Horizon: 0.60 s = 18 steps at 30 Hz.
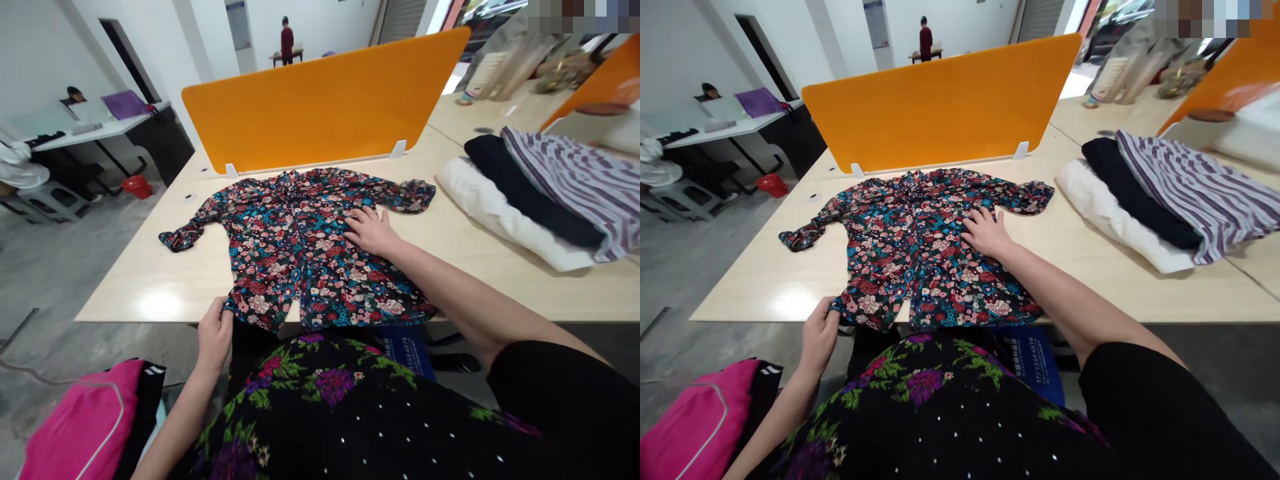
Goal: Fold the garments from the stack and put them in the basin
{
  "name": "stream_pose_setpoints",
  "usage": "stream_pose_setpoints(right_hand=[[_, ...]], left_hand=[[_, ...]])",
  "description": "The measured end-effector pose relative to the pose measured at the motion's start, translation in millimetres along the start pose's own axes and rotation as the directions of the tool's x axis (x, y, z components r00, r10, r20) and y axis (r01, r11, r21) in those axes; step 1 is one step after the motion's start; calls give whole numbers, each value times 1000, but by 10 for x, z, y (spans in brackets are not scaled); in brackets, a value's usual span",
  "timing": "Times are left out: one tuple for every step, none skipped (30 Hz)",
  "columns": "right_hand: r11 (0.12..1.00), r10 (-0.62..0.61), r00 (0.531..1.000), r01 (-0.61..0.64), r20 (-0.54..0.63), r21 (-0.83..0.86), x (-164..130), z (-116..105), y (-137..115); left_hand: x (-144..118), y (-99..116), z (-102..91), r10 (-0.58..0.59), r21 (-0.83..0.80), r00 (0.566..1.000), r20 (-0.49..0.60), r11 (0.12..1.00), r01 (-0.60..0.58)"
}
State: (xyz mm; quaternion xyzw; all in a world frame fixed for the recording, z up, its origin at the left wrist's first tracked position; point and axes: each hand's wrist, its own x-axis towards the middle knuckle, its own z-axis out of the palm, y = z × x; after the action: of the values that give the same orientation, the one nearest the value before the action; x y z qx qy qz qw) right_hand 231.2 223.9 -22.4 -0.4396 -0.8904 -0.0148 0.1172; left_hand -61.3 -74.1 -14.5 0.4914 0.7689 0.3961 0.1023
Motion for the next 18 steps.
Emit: stream_pose_setpoints(right_hand=[[997,-73,997,74,-38,27,-50,-109,-150],[982,-172,982,177,-78,66,-120,-223,-335],[943,-296,949,308,-108,128,-209,-333,-550],[882,-412,903,429,-123,196,-313,-427,-784],[817,-506,853,522,-130,246,-422,-496,-1024],[764,-581,805,591,-121,259,-529,-534,-1256],[721,-651,754,652,-94,237,-623,-540,-1466],[696,-695,717,689,-51,201,-696,-516,-1643],[685,-719,695,709,-7,167,-743,-470,-1782],[680,-729,683,718,38,145,-762,-410,-1878],[683,-729,680,716,74,145,-755,-349,-1933],[687,-725,683,705,95,175,-724,-295,-1950],[685,-721,686,687,97,241,-676,-256,-1937],[673,-715,695,657,74,338,-618,-234,-1898],[648,-693,720,612,18,454,-555,-229,-1841],[605,-643,764,553,-58,573,-494,-237,-1772],[546,-561,817,488,-136,681,-439,-253,-1696],[474,-461,865,431,-200,768,-392,-270,-1620]], left_hand=[[7,11,15,12,38,1000,-12,999,-12],[14,22,28,30,74,999,-23,997,-28],[22,35,40,51,106,998,-31,993,-47],[31,51,50,74,128,997,-34,989,-69],[41,72,57,94,138,995,-38,987,-88],[52,96,62,110,136,993,-42,985,-103],[63,124,63,123,126,991,-46,985,-116],[74,153,61,136,111,990,-49,985,-130],[85,182,57,150,97,987,-52,985,-145],[95,206,49,167,87,985,-53,983,-162],[103,225,39,188,84,981,-52,980,-183],[110,237,26,215,89,976,-46,974,-210],[113,241,11,246,105,969,-37,965,-241],[113,236,-4,280,137,960,-26,952,-274],[109,224,-18,314,189,949,-11,933,-307],[101,204,-29,345,263,938,1,905,-334],[92,179,-36,371,354,929,8,868,-350],[83,147,-39,387,450,922,6,822,-348]])
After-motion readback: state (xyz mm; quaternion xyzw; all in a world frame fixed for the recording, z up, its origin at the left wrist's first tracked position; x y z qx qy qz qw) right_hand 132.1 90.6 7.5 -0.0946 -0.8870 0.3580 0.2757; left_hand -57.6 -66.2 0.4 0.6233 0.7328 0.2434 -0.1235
